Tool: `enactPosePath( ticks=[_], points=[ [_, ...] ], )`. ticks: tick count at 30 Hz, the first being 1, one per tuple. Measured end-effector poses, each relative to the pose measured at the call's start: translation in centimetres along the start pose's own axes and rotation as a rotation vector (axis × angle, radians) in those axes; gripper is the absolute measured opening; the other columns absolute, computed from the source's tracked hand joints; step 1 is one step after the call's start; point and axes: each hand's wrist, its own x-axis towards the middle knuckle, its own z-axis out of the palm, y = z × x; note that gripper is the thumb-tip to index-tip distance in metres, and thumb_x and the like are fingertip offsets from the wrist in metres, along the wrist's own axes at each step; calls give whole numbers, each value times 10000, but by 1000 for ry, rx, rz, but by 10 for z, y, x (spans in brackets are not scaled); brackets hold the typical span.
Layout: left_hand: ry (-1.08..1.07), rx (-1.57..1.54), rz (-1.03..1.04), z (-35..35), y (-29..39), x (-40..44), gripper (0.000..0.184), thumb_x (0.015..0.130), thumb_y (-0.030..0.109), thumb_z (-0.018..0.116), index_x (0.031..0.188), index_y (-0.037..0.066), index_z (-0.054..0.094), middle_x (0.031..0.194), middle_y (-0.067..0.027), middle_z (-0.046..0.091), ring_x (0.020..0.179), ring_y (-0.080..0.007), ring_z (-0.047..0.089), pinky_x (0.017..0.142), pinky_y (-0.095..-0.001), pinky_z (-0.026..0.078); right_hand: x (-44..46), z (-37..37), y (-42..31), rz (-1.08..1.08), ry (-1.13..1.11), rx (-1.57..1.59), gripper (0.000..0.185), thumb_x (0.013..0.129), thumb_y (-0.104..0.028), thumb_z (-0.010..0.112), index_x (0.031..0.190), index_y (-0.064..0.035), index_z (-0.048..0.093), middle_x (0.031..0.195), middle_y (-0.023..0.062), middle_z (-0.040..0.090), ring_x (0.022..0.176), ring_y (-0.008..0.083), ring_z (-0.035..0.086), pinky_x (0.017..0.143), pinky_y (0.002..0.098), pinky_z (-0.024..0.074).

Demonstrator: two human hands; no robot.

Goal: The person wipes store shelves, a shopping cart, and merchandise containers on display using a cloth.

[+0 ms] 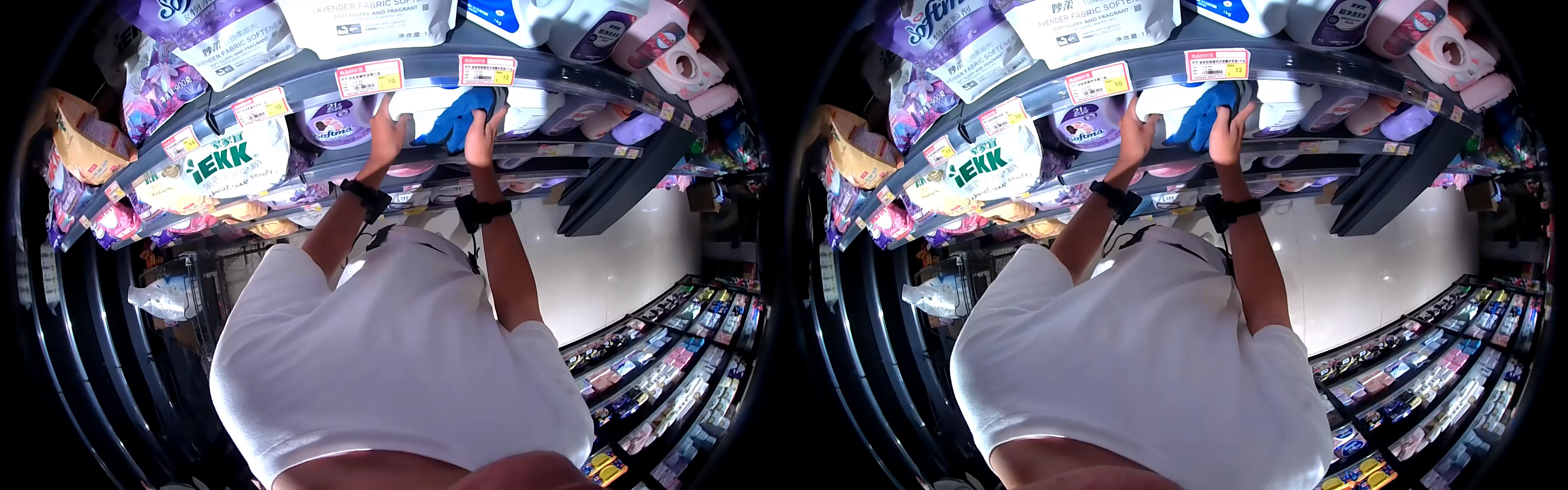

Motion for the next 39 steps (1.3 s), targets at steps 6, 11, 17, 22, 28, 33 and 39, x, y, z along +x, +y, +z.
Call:
enactPosePath(
  ticks=[6,11,17,22,28,33,39],
  points=[
    [128,-101,-16,15,-18,-10,284,833,46,632,1094,-19,541,913,-227,672,875,-312,693,750,-365,510,-39,13,126,-324,-200,-282,246,881,-12,493,1116,-52,556,1143,481,429,1132,655,374,1020,562,354],
    [276,-10,-168,26,11,-30,284,885,146,624,1077,-27,507,885,-261,649,852,-375,672,734,-405,501,-51,4,109,-326,-530,-360,266,904,-148,574,1141,-29,571,1219,290,543,1130,461,508,996,439,406],
    [307,76,-106,35,-8,-48,309,929,195,612,1125,-16,499,947,-267,635,883,-413,640,766,-426,488,-58,-1,56,-76,-618,-29,671,808,-322,691,1262,114,456,1131,349,571,1076,477,544,923,474,450],
    [382,112,-31,46,-5,-95,389,904,80,576,1271,1,475,1168,-273,554,1106,-426,539,935,-432,433,-57,-23,73,-33,-699,-93,617,814,-320,688,1300,-6,473,1177,284,575,1089,453,547,915,468,458],
    [-148,244,-83,36,15,-149,494,857,112,597,1316,26,436,1216,-259,519,1162,-420,496,994,-434,408,-60,-35,100,-168,-740,-109,538,810,-234,658,1259,-1,475,1148,272,578,1053,463,544,891,500,451],
    [17,36,-311,14,-11,-158,512,943,181,562,1391,38,358,1085,-194,636,999,-233,640,848,-356,495,-76,4,57,-165,-979,-117,574,863,-357,628,1261,16,450,1055,291,620,973,458,603,807,500,500],
    [202,79,-392,1,-43,-149,444,904,153,581,1310,44,435,1062,-242,645,979,-369,652,824,-414,491,-88,24,45,-32,-1104,-56,613,916,-400,550,1315,28,366,1090,334,600,991,475,593,812,517,487]
  ],
)
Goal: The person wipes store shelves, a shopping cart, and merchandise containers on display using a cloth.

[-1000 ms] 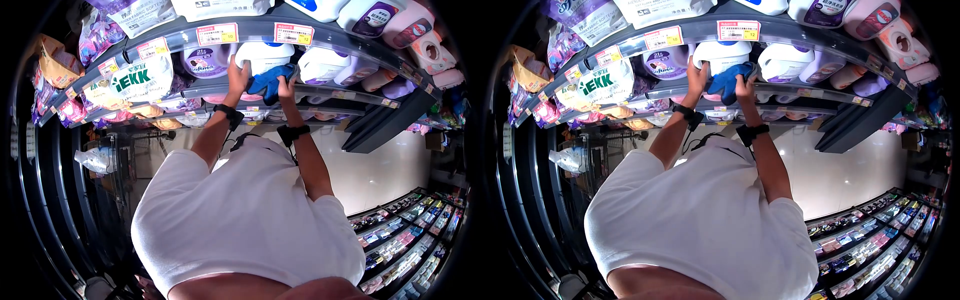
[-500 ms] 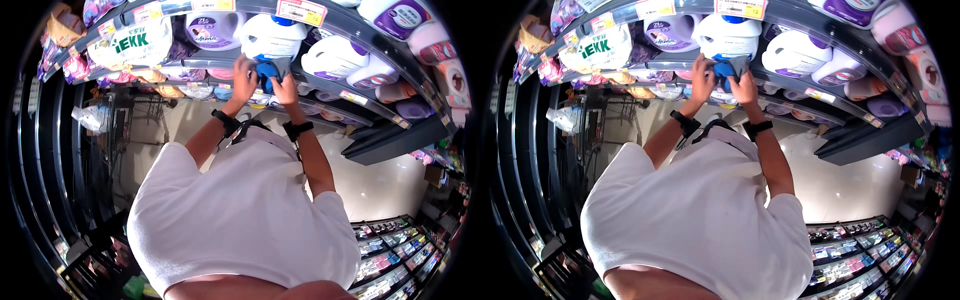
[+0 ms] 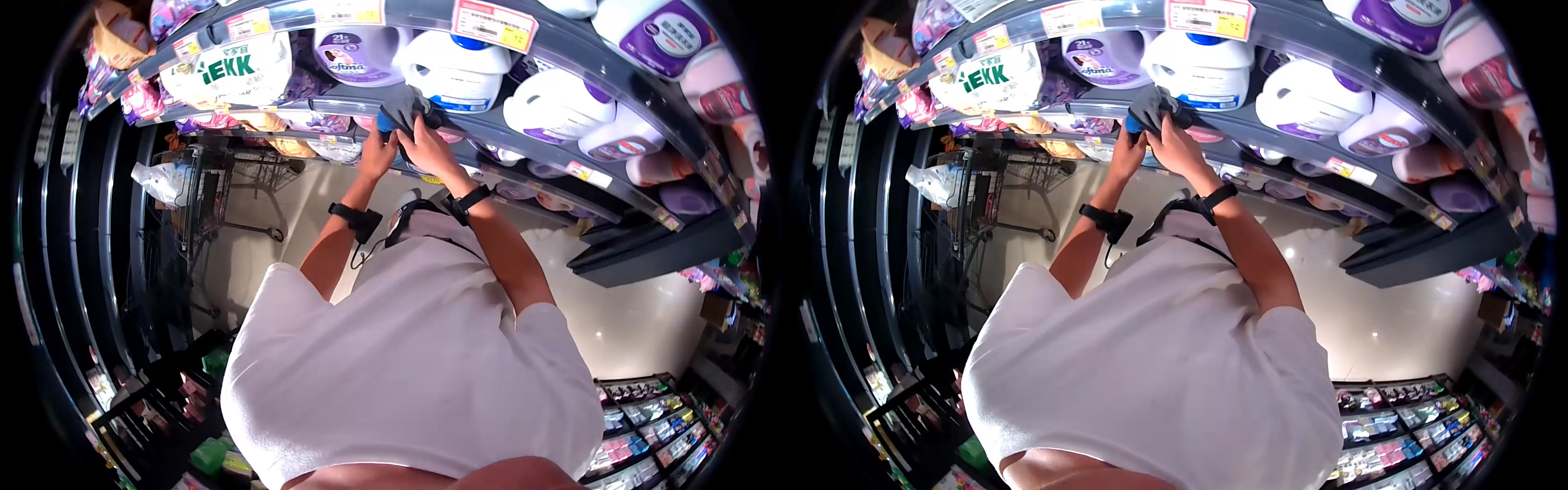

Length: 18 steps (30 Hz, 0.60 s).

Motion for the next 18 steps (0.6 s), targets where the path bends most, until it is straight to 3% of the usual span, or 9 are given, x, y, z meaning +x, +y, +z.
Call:
enactPosePath(
  ticks=[4,5,6,7,8,11,14,16,18],
  points=[
    [-366,32,140,24,8,-11,517,876,79,599,1356,48,410,1150,-242,585,1052,-382,597,893,-432,468,-38,-35,43,12,14,-116,676,896,-423,574,1352,12,329,1052,310,623,947,475,611,777,515,495],
    [-380,68,306,45,-2,-9,587,864,74,610,1396,59,363,1187,-267,549,1123,-426,539,931,-469,443,-52,-50,51,23,52,-132,696,889,-395,590,1379,11,309,1035,305,630,929,475,620,772,511,504],
    [-360,114,360,58,8,-17,656,859,69,613,1439,75,308,1249,-313,487,1173,-479,475,964,-470,426,-64,-63,59,81,75,-135,703,877,-354,613,1382,29,310,1088,311,612,981,466,608,830,495,494],
    [-391,124,386,71,17,-24,672,864,83,609,1455,90,290,1278,-333,450,1177,-500,458,976,-479,418,-75,-65,82,-45,220,-193,717,857,-316,637,1383,46,312,1171,315,569,1063,461,569,893,475,471],
    [-428,129,409,83,20,-31,688,870,98,606,1471,105,272,1307,-353,413,1181,-521,442,988,-487,410,-83,-78,87,31,163,-122,742,836,-280,655,1396,59,306,1242,313,519,1147,458,511,959,460,431],
    [-678,313,189,106,35,-36,633,928,185,545,1479,90,250,1419,-311,338,1300,-486,345,1082,-498,314,-97,-95,97,5,228,-138,779,788,-172,694,1411,67,292,1256,325,498,1189,462,465,990,474,402],
    [-750,169,243,91,34,-23,612,934,183,537,1476,88,267,1414,-306,352,1309,-480,339,1089,-496,305,-88,-92,110,9,221,-146,781,774,-128,694,1405,87,288,1250,340,497,1185,465,468,982,481,409],
    [-652,192,350,69,12,-16,574,920,182,544,1450,106,335,1387,-267,413,1289,-486,358,1100,-501,298,-80,-83,91,107,212,-184,800,777,-208,707,1387,114,300,1243,347,502,1172,457,493,994,452,407],
    [-602,421,366,36,0,-9,572,899,170,555,1430,86,362,1397,-237,420,1308,-448,362,1117,-496,282,-62,-62,75,84,152,-106,828,775,-243,711,1386,126,292,1265,350,484,1195,449,481,1006,439,400]
  ],
)
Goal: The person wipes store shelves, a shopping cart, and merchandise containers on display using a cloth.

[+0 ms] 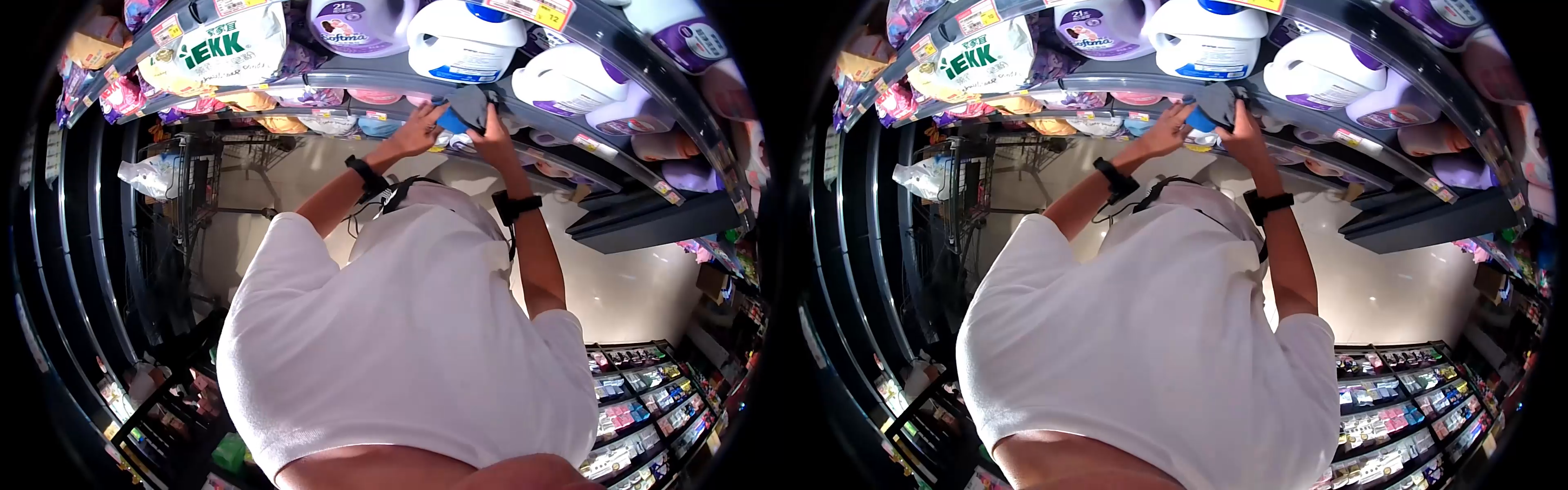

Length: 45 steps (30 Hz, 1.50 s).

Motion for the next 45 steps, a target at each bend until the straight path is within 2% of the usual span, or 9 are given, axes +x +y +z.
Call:
enactPosePath(
  ticks=[6,12,16,21,25,30,37,43,45],
  points=[
    [224,213,-86,-64,-64,-52,566,865,136,558,1402,83,389,1369,-222,454,1292,-423,388,1145,-497,235,52,77,-104,38,-103,-134,647,767,-288,716,1266,-22,402,917,283,659,884,471,631,745,545,508],
    [530,318,-344,-114,-102,-94,664,770,54,583,1408,49,397,1480,-300,276,1320,-506,287,1119,-519,236,94,144,-179,-49,-321,-157,616,800,-317,652,1257,29,425,1019,282,654,963,432,638,817,511,517],
    [545,403,-124,-122,-83,-84,630,680,68,639,1288,-13,494,1491,-277,267,1323,-483,287,1094,-549,263,103,163,-164,-4,-322,-212,625,805,-283,594,1290,63,404,1012,294,651,950,432,640,820,516,514],
    [287,307,-20,-120,-39,-41,393,634,31,652,1016,-2,564,1005,-180,495,993,-385,497,830,-481,422,69,110,-120,134,-136,-125,580,792,-257,572,1230,86,407,890,296,653,870,466,633,784,526,501],
    [220,211,121,-72,-19,-7,265,712,99,623,965,23,591,962,-152,542,855,-352,597,699,-446,513,34,70,-76,480,-14,-75,627,761,-255,576,1281,35,379,1099,335,595,1028,491,568,898,537,446],
    [-51,-110,250,-11,5,29,362,763,88,567,1121,43,585,1064,-178,546,935,-394,599,786,-473,524,-29,57,5,754,307,165,474,916,-280,450,1261,38,516,1195,326,565,1194,452,498,988,429,394],
    [-108,-404,117,7,-22,7,502,848,47,481,1342,3,407,1284,-261,474,1212,-424,468,1041,-450,380,-53,70,0,567,241,254,496,983,-327,410,1217,93,532,1076,295,632,1085,366,595,927,410,429],
    [-236,-88,-465,-70,-71,-65,749,972,401,467,1526,89,70,1254,-272,559,1060,-437,584,891,-501,465,7,157,-33,322,238,271,413,996,-235,416,1315,26,449,1110,302,567,950,422,604,843,439,476],
    [54,-116,-334,-75,-106,-91,706,985,347,465,1530,105,87,1290,-233,563,1029,-415,617,907,-441,480,12,151,-58,422,276,470,394,1003,-237,415,1290,29,455,1042,298,579,894,443,591,810,446,470]
  ],
)
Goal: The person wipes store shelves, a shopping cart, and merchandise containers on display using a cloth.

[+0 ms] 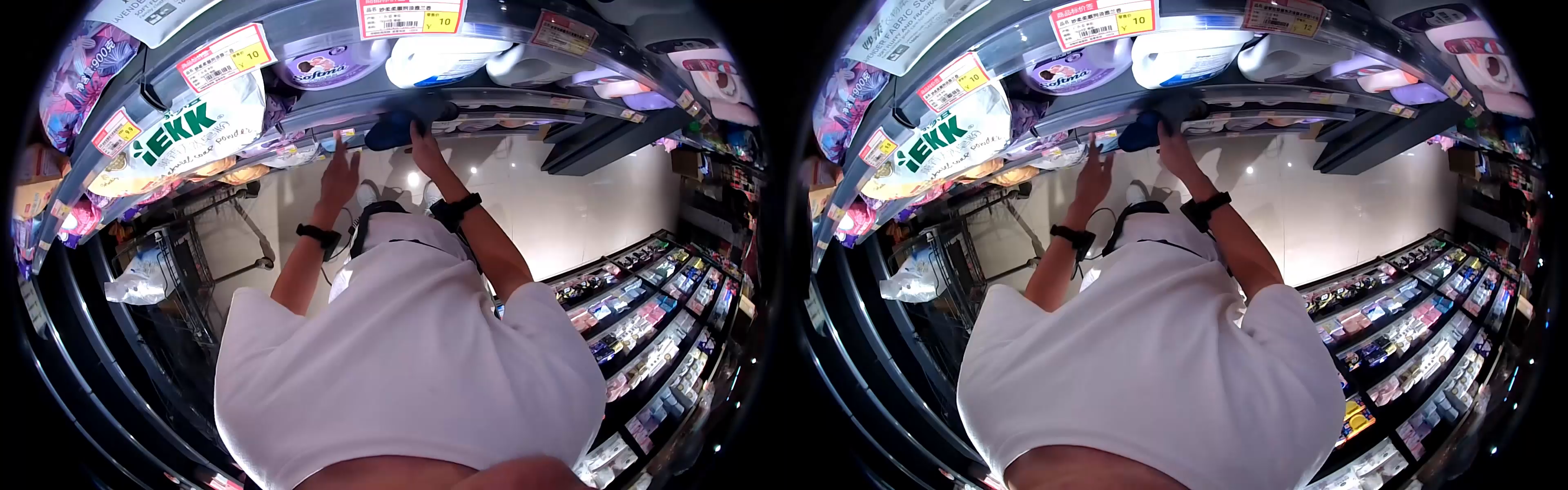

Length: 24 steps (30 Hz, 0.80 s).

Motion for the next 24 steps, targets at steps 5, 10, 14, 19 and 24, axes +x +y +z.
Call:
enactPosePath(
  ticks=[5,10,14,19,24],
  points=[
    [-34,-152,-53,-20,20,-11,609,982,327,509,1497,117,262,1180,-204,628,921,-308,669,873,-424,489,-9,-10,-22,18,-92,-26,396,969,-218,473,1300,-1,474,1048,290,619,1045,439,580,893,419,445],
    [-27,6,287,10,136,23,590,950,328,562,1451,100,348,1229,-237,555,1077,-401,576,915,-445,464,40,-93,-36,-218,-284,-10,369,888,-157,483,1210,9,554,997,237,650,954,374,630,844,392,472],
    [-1,-74,184,57,219,45,574,928,326,592,1427,115,403,1222,-252,529,1109,-426,537,946,-445,443,57,-158,-35,-394,-239,6,365,909,-190,453,1194,8,566,984,190,656,911,250,627,826,361,474],
    [150,-143,547,105,305,68,510,916,238,623,1374,83,463,1354,-238,419,1258,-402,420,1046,-446,368,57,-264,-39,-492,44,60,455,957,-214,401,1340,15,487,1234,146,604,1123,204,566,988,309,413],
    [481,-56,633,111,363,114,602,827,172,691,1319,-24,404,1218,-259,487,1068,-388,503,930,-438,418,41,-322,-123,-594,172,468,550,1016,-232,392,1499,-14,246,1414,105,458,1167,179,531,1002,302,419]
  ],
)
